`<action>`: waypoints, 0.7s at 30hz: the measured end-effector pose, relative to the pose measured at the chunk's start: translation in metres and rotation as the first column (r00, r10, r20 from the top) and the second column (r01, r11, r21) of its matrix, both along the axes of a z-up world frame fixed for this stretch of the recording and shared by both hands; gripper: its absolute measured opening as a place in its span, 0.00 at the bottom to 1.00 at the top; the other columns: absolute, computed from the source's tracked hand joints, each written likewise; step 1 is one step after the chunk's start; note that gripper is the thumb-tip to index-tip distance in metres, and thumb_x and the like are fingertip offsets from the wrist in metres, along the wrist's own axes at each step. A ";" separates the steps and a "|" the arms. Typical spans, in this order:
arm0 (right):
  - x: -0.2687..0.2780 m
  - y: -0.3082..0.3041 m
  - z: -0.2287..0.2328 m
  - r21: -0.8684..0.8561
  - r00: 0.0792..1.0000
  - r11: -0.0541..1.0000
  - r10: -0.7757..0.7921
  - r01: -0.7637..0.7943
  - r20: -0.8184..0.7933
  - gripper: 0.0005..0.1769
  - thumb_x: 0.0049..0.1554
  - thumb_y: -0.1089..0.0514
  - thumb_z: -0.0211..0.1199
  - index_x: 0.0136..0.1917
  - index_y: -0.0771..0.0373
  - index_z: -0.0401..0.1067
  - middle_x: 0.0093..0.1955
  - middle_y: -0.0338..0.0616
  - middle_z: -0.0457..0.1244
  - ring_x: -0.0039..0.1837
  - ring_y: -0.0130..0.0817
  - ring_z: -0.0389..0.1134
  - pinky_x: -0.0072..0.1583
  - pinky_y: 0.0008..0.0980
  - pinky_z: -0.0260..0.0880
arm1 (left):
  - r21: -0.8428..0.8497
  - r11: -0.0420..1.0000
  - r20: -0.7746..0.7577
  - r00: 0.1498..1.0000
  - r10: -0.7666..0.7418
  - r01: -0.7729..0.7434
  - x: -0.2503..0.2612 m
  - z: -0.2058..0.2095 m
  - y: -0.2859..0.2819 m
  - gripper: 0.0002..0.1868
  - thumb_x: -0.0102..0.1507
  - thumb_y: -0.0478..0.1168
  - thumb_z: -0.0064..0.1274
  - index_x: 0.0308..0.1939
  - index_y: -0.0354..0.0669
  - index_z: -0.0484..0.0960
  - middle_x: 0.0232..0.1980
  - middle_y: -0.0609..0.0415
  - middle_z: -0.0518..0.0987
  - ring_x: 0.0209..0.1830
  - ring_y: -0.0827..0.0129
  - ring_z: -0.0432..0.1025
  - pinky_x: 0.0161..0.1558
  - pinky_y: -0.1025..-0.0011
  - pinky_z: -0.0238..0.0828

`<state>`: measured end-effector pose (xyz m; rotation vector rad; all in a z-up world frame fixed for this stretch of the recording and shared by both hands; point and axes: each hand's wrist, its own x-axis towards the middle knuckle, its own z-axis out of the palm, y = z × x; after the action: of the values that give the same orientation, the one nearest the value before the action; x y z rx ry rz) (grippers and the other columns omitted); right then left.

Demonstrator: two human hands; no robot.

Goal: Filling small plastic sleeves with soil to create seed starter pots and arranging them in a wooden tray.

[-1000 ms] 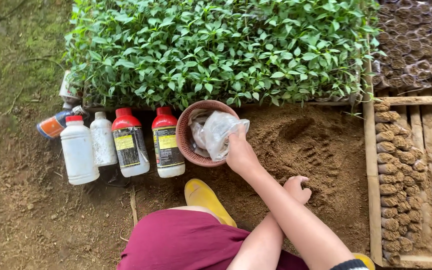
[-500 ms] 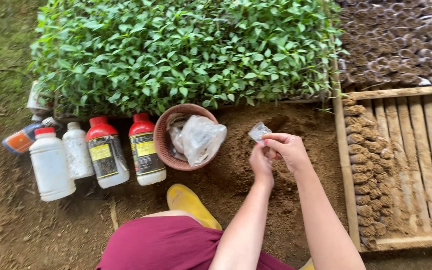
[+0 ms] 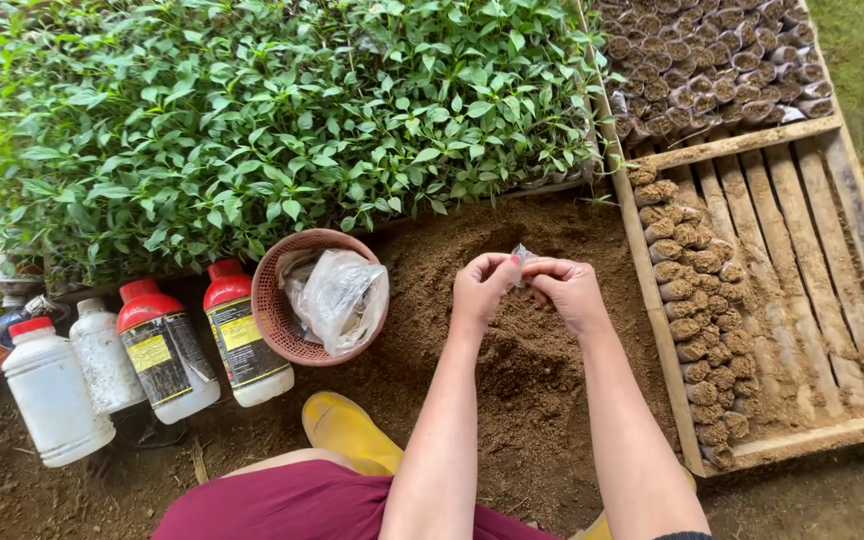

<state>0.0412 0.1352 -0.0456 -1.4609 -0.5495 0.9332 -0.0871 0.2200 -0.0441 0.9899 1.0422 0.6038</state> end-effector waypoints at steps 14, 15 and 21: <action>-0.028 -0.011 -0.099 -0.697 0.841 0.716 0.391 -0.024 0.374 0.36 0.52 0.41 0.73 0.67 0.61 0.69 0.65 0.51 0.61 0.68 0.51 0.63 0.65 0.47 0.66 | 0.248 0.969 -0.325 0.940 0.104 -0.022 -0.010 0.031 0.015 0.04 0.58 0.34 0.60 0.37 0.43 0.82 0.35 0.50 0.85 0.33 0.69 0.81 0.37 0.71 0.77; -0.044 -0.009 -0.093 -0.728 0.795 0.681 0.481 -0.073 0.370 0.42 0.49 0.44 0.76 0.70 0.64 0.66 0.68 0.53 0.57 0.71 0.56 0.60 0.67 0.50 0.64 | 0.272 0.962 -0.321 0.940 0.113 -0.023 -0.011 0.029 0.013 0.02 0.59 0.34 0.59 0.34 0.43 0.81 0.33 0.50 0.85 0.32 0.69 0.81 0.36 0.72 0.77; -0.046 -0.010 -0.107 -0.466 0.973 0.884 -0.067 -0.045 -0.221 0.24 0.49 0.65 0.71 0.60 0.68 0.75 0.53 0.54 0.69 0.50 0.41 0.71 0.46 0.36 0.74 | 0.517 0.852 -0.368 0.920 0.138 0.079 -0.011 0.037 0.009 0.08 0.59 0.31 0.55 0.33 0.51 0.85 0.34 0.52 0.85 0.36 0.62 0.82 0.39 0.67 0.80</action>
<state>-0.0052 0.1254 -0.1530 -1.7482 -0.1401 1.2697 -0.0979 0.2293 -0.0075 1.6320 1.2799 0.7561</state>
